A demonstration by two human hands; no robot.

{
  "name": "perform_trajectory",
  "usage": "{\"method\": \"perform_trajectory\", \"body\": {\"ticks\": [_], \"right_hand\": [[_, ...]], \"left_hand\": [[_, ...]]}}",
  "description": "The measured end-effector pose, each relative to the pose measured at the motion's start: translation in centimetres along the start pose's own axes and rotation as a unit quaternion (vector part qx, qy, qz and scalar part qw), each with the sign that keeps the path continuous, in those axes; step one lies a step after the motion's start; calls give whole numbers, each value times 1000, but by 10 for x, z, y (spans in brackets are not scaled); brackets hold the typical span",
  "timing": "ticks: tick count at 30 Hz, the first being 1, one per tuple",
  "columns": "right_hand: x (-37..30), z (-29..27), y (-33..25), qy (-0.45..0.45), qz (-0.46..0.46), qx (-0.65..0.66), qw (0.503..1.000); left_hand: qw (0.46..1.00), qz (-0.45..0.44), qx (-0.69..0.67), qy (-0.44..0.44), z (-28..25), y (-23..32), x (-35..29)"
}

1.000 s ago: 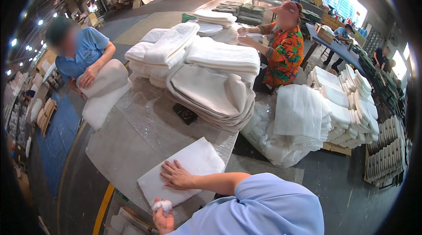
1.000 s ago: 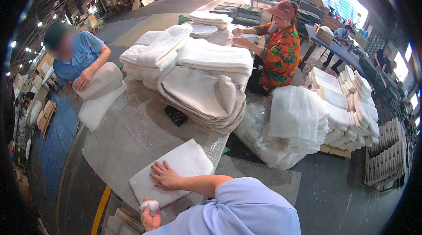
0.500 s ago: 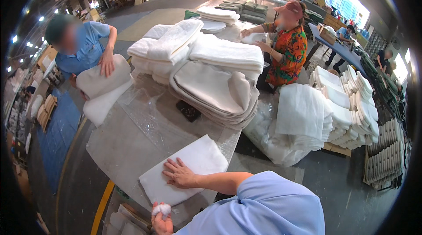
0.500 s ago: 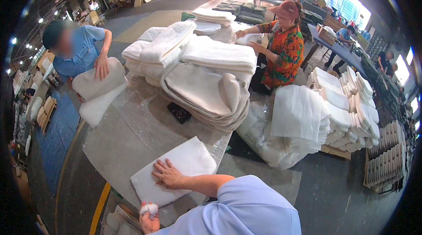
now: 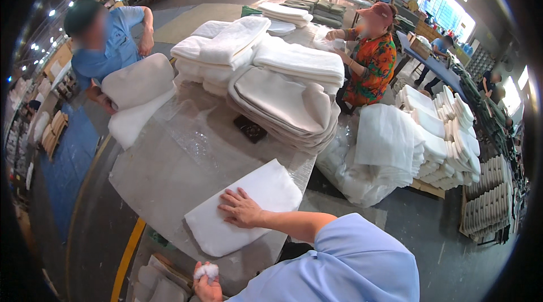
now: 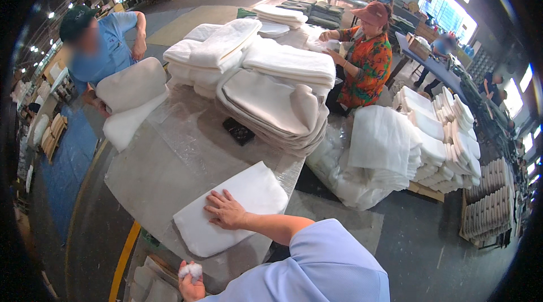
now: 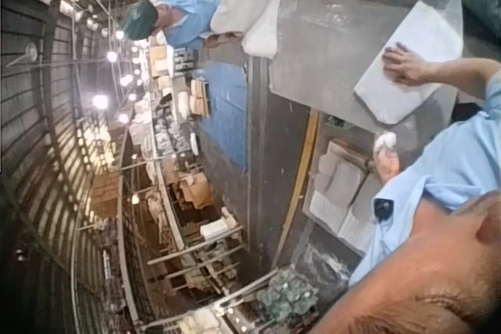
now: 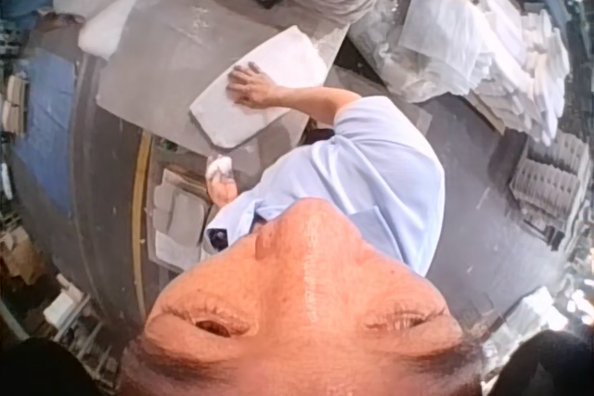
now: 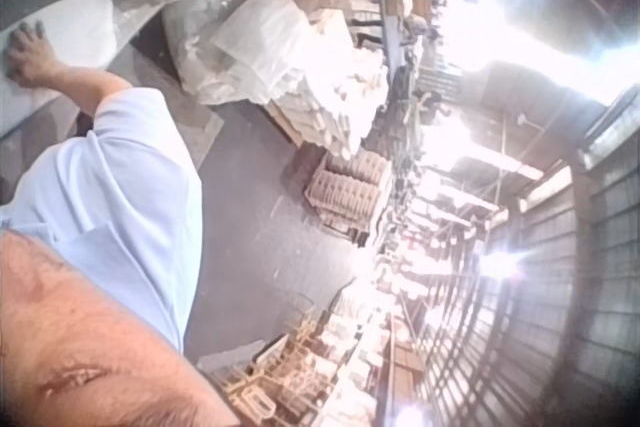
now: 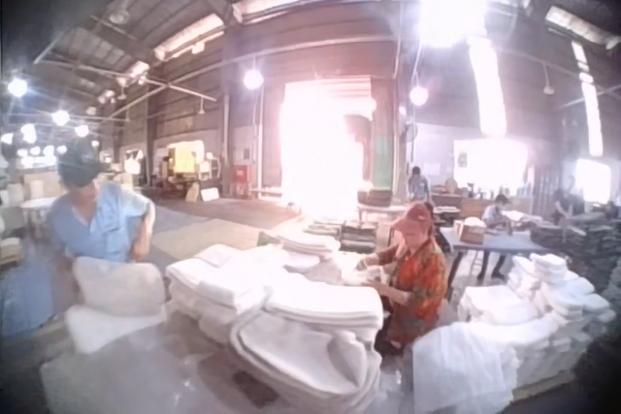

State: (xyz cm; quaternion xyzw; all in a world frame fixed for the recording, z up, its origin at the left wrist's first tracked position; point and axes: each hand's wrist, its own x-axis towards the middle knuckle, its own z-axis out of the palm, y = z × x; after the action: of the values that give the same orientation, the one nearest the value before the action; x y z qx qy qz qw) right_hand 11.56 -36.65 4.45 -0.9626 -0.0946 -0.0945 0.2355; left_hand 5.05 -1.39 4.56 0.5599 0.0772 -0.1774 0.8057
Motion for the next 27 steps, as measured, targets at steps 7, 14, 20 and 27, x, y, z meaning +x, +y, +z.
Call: {"method": "perform_trajectory", "body": {"ticks": [7, 14, 20, 27], "right_hand": [[20, 2, -26, -1, 169, 28, 985], [34, 53, -48, 40, 179, -78, 980], [46, 56, -66, 73, 201, -77, 974], [49, 61, -64, 50, 207, -107, 971]], "left_hand": [[991, -71, -84, 73, -52, 42, 11], [983, 7, -134, 124, -120, 74, 69], [955, 66, -169, 234, -177, 100, 128], [955, 16, -143, 261, -192, 79, 235]]}}
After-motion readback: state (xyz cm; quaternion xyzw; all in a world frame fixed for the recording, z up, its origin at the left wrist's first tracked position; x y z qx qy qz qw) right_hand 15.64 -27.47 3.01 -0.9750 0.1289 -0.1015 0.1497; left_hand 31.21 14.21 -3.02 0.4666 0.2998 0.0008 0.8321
